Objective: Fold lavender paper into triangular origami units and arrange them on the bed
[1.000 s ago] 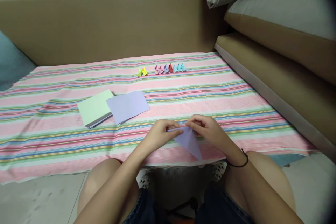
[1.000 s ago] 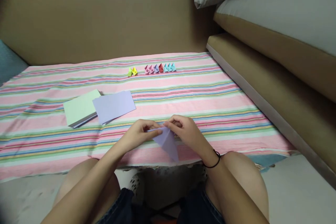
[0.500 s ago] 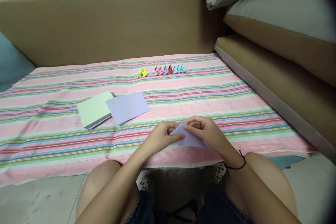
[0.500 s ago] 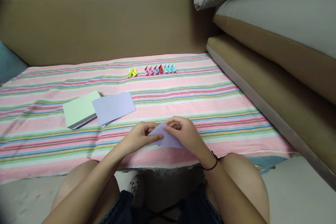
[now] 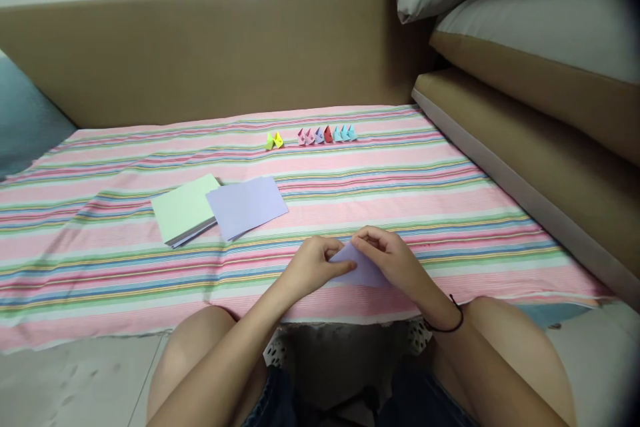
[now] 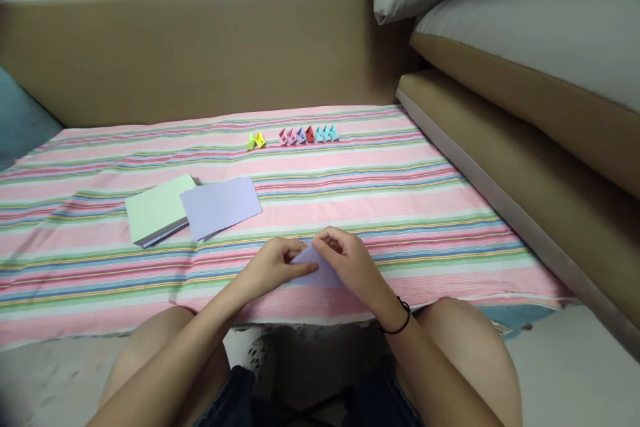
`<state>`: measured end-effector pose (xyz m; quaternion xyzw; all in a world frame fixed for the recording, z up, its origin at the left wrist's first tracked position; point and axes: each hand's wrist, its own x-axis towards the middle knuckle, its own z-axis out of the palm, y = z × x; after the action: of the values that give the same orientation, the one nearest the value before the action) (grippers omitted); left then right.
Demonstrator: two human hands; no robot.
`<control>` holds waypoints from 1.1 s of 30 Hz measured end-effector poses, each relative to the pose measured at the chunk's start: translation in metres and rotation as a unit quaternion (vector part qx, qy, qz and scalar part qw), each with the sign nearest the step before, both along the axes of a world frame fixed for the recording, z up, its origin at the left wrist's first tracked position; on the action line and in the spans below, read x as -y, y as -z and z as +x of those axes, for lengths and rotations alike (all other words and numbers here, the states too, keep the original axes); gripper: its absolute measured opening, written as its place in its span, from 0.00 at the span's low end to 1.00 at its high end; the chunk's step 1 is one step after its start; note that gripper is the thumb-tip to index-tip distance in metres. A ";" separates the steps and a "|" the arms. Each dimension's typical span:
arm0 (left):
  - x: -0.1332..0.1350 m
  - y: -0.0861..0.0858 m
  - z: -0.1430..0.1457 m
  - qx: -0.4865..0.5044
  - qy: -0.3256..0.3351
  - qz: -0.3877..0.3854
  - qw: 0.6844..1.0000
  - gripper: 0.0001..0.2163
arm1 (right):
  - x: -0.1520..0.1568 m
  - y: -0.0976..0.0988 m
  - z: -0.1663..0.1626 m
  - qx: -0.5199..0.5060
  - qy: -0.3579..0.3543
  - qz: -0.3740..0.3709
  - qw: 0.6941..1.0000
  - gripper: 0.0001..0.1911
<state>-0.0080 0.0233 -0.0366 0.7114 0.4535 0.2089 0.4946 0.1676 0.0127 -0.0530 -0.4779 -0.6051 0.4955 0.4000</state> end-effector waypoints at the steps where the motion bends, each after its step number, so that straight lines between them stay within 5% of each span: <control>1: 0.000 0.000 0.000 0.000 0.003 -0.003 1.000 0.13 | 0.001 -0.001 0.000 0.007 0.000 0.006 1.000 0.10; 9: 0.000 0.001 0.002 0.004 -0.015 0.001 1.000 0.15 | 0.002 -0.004 -0.003 0.000 0.039 0.027 0.999 0.10; 21: -0.007 -0.006 -0.004 0.087 -0.126 -0.040 0.987 0.14 | -0.003 0.003 0.010 -0.031 -0.052 -0.068 0.996 0.11; 33: -0.008 -0.001 -0.003 0.080 -0.118 -0.054 0.988 0.14 | 0.002 -0.004 0.002 0.085 -0.021 0.027 0.996 0.15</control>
<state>-0.0108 0.0308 -0.0355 0.6058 0.5038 0.2972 0.5393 0.1698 0.0108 -0.0491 -0.4943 -0.6600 0.4452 0.3492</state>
